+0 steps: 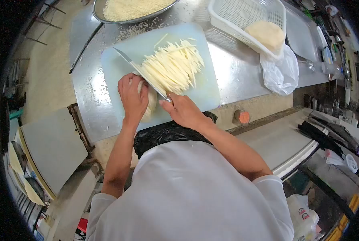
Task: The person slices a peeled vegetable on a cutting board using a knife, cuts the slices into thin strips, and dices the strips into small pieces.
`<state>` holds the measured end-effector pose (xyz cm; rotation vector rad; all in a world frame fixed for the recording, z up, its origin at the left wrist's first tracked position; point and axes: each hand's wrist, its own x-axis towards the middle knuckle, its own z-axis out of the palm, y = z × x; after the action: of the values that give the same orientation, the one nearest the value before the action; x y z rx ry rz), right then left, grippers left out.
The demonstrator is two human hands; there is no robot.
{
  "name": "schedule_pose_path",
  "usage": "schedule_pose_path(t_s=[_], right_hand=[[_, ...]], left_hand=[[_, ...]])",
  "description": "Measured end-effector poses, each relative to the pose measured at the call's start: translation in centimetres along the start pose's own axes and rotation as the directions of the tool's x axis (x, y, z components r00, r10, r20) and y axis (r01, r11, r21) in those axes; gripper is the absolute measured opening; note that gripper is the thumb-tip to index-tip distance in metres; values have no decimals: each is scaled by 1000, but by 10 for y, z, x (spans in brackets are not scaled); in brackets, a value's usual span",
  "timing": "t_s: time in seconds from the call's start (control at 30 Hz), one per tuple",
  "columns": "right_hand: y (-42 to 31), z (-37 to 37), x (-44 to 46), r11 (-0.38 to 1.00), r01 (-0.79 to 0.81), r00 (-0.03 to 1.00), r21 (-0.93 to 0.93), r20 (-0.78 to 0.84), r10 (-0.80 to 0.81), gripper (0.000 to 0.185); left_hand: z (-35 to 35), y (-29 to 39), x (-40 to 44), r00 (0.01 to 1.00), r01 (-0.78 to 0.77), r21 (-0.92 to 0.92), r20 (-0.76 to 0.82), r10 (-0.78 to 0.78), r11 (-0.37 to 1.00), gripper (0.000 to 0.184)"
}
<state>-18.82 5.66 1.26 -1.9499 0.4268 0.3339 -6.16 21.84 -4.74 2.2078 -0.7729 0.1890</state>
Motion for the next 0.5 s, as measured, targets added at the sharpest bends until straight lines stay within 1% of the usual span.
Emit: schedule_pose_path(t_s=[0.03, 0.13, 0.17, 0.23, 0.33, 0.43, 0.5], right_hand=[[2, 0, -2, 1000, -9, 1000, -5, -11, 9, 43], [3, 3, -1, 994, 111, 991, 19, -81, -109, 42], [0, 1, -8, 999, 33, 999, 33, -30, -32, 42], [-32, -19, -16, 994, -103, 993, 37, 56, 101, 41], [-38, -19, -37, 993, -67, 997, 100, 36, 64, 39], [-4, 3, -5, 991, 130, 991, 25, -47, -129, 37], [-12, -3, -4, 993, -56, 998, 103, 39, 52, 37]], left_hand=[[0, -1, -2, 1000, -4, -77, -6, 3, 997, 33], [-7, 4, -12, 999, -36, 115, 34, 33, 993, 30], [-8, 5, -16, 999, -27, 123, 42, 22, 992, 29], [-1, 3, -8, 999, -24, 135, 36, 20, 990, 27], [-1, 3, -6, 999, -26, 141, 36, 21, 990, 27], [-1, 3, -6, 999, -38, 129, 27, 34, 991, 28], [2, 0, -7, 1000, -28, 106, 17, 26, 994, 28]])
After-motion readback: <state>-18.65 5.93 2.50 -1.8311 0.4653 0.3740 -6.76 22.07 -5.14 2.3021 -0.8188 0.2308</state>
